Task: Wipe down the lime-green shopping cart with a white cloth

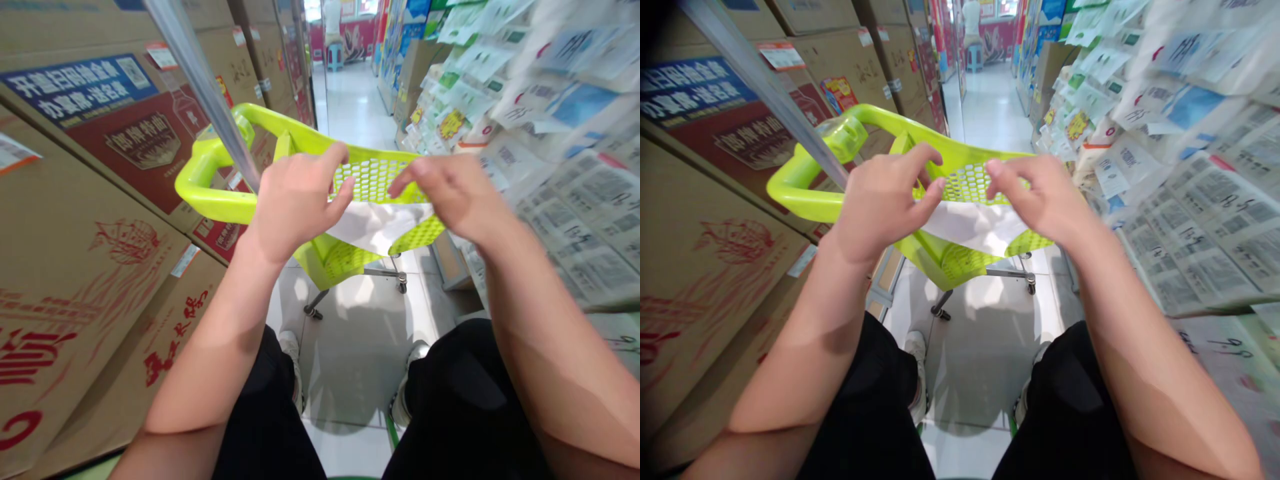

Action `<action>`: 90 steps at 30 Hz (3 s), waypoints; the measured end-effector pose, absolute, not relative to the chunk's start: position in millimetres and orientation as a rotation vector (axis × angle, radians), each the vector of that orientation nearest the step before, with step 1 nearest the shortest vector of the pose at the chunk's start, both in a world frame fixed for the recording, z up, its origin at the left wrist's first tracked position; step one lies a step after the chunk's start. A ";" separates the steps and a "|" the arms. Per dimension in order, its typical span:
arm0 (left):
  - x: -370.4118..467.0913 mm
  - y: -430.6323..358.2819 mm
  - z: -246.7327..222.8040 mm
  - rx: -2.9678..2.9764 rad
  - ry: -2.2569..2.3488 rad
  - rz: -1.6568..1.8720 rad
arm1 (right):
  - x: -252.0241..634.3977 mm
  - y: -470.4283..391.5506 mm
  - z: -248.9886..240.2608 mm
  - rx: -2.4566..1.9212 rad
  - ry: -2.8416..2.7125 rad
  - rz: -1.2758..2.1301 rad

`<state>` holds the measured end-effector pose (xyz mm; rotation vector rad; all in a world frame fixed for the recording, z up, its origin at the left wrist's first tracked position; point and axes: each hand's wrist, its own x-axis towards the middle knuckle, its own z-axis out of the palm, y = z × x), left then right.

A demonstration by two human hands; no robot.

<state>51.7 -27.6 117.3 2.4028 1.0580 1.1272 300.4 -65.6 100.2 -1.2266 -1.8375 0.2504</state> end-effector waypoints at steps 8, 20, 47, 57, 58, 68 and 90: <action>51.4 -11.2 91.4 2.691 1.505 0.883 | 244.2 -13.5 32.5 -1.714 -2.176 -0.045; 36.5 -5.6 107.7 2.959 1.548 0.550 | 234.5 -10.5 9.3 -1.366 -2.132 -0.143; 25.9 7.9 88.2 2.876 1.788 0.485 | 226.4 9.6 36.9 -1.585 -2.182 -0.018; 35.2 -8.2 93.4 2.810 1.746 0.602 | 281.1 15.8 20.0 -2.051 -2.029 -0.180; 37.2 -9.6 93.1 2.815 1.735 0.634 | 270.4 13.3 20.0 -1.928 -2.090 -0.183; 26.1 -5.4 93.8 2.787 1.878 0.482 | 314.4 18.5 15.0 -2.088 -2.039 -0.090; 31.3 -8.3 81.2 2.805 1.871 0.664 | 344.7 15.9 9.2 -2.255 -1.889 -0.174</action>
